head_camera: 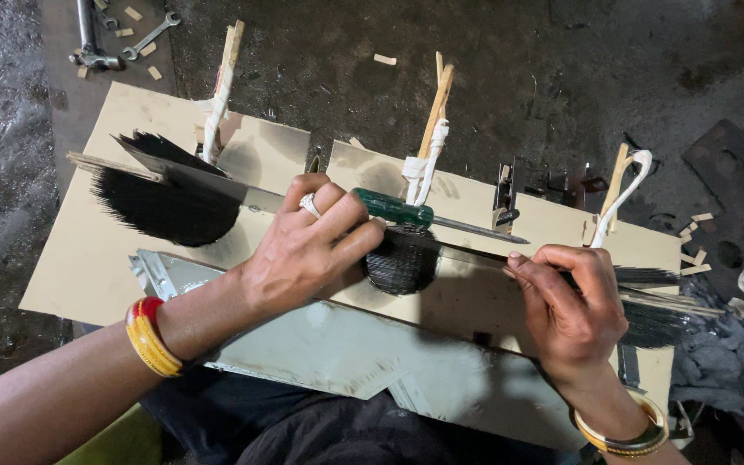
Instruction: The person inserts black bristles into a wooden brush base clamped in a jig, then uses a screwdriver to press and secure the bristles. The person repeats this process for multiple brush units.
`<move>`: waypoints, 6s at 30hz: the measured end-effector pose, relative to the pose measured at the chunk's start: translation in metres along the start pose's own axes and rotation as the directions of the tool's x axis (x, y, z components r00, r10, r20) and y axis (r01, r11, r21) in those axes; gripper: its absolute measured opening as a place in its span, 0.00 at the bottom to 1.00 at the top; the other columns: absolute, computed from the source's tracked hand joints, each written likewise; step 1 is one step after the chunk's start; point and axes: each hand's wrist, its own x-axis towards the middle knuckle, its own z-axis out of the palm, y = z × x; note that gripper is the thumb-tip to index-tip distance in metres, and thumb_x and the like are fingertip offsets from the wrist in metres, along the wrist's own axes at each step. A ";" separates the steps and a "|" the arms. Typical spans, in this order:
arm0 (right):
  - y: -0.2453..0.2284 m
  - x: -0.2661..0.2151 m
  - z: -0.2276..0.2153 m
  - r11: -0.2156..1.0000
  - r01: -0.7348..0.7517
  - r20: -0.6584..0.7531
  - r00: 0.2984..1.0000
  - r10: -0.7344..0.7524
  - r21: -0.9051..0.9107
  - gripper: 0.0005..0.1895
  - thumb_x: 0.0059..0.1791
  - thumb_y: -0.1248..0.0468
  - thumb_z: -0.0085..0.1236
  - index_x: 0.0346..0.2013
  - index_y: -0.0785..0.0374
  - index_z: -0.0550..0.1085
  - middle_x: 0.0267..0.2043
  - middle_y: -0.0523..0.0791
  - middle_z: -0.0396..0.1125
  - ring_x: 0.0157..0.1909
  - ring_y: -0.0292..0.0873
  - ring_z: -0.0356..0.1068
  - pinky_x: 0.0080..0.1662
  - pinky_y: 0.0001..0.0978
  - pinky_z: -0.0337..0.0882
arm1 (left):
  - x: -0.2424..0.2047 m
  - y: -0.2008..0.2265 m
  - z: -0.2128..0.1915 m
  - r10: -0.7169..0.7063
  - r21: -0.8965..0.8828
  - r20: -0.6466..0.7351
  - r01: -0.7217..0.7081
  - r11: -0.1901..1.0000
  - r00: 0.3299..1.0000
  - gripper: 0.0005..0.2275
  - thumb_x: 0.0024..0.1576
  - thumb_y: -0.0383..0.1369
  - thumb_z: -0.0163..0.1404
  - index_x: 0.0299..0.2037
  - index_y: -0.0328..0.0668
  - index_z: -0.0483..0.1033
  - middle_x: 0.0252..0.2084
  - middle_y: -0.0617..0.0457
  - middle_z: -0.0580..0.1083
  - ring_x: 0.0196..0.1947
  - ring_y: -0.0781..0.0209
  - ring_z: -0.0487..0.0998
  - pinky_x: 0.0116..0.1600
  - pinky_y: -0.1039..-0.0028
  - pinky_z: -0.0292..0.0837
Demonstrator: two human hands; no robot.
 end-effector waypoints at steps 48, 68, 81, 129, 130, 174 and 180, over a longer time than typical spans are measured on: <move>-0.089 -0.034 -0.014 0.989 -0.062 0.647 0.750 0.137 -0.137 0.36 0.39 0.50 0.64 0.55 0.70 0.70 0.53 0.52 0.63 0.58 0.56 0.64 0.50 0.47 0.71 | -0.034 0.099 -0.013 -0.343 -0.217 0.409 0.455 0.863 0.845 0.36 0.39 0.43 0.65 0.56 0.28 0.69 0.50 0.41 0.70 0.55 0.41 0.69 0.61 0.54 0.60; 0.006 -0.098 -0.013 0.977 -0.152 0.368 0.909 0.198 -0.150 0.27 0.35 0.51 0.74 0.40 0.62 0.76 0.35 0.48 0.75 0.40 0.46 0.77 0.46 0.38 0.76 | -0.049 0.091 -0.008 0.042 0.111 0.072 -0.050 0.993 0.997 0.17 0.61 0.36 0.54 0.59 0.51 0.68 0.51 0.52 0.67 0.53 0.59 0.70 0.63 0.55 0.63; -0.049 0.017 -0.024 0.917 0.245 0.215 0.959 -0.183 -0.314 0.14 0.45 0.65 0.69 0.44 0.65 0.79 0.37 0.47 0.73 0.40 0.49 0.74 0.41 0.42 0.72 | -0.009 0.009 -0.010 -0.122 0.021 -0.044 0.123 0.992 0.992 0.15 0.53 0.28 0.55 0.50 0.46 0.70 0.44 0.55 0.68 0.51 0.57 0.72 0.61 0.58 0.59; -0.018 0.017 0.004 0.999 0.039 0.019 0.999 -0.039 0.020 0.10 0.45 0.73 0.69 0.40 0.62 0.80 0.39 0.45 0.69 0.40 0.45 0.69 0.41 0.36 0.69 | -0.016 -0.004 -0.008 -0.210 -0.142 -0.149 0.189 0.972 0.966 0.12 0.54 0.28 0.62 0.46 0.40 0.76 0.46 0.50 0.71 0.47 0.50 0.72 0.54 0.61 0.64; -0.017 0.016 0.004 0.999 0.039 0.012 0.999 -0.039 0.018 0.11 0.45 0.74 0.69 0.41 0.61 0.80 0.40 0.45 0.68 0.40 0.45 0.69 0.41 0.36 0.69 | -0.016 -0.003 -0.008 -0.199 -0.135 -0.149 0.180 0.974 0.969 0.12 0.54 0.28 0.62 0.46 0.39 0.76 0.46 0.49 0.70 0.47 0.50 0.72 0.54 0.61 0.64; -0.001 0.005 0.005 0.974 0.189 -0.030 0.980 -0.194 -0.125 0.08 0.46 0.72 0.71 0.39 0.63 0.82 0.33 0.43 0.66 0.39 0.45 0.70 0.42 0.36 0.71 | -0.009 0.003 -0.003 0.084 0.298 -0.088 -0.054 0.953 0.993 0.15 0.50 0.33 0.58 0.46 0.41 0.76 0.35 0.56 0.67 0.39 0.62 0.71 0.58 0.62 0.62; -0.003 0.004 0.006 0.926 0.301 -0.023 0.949 -0.314 -0.229 0.10 0.47 0.75 0.68 0.42 0.65 0.84 0.33 0.43 0.68 0.40 0.46 0.71 0.44 0.37 0.73 | -0.011 0.005 -0.002 0.134 0.363 -0.078 -0.097 0.927 0.988 0.12 0.53 0.35 0.57 0.44 0.43 0.76 0.36 0.57 0.67 0.39 0.63 0.71 0.58 0.63 0.64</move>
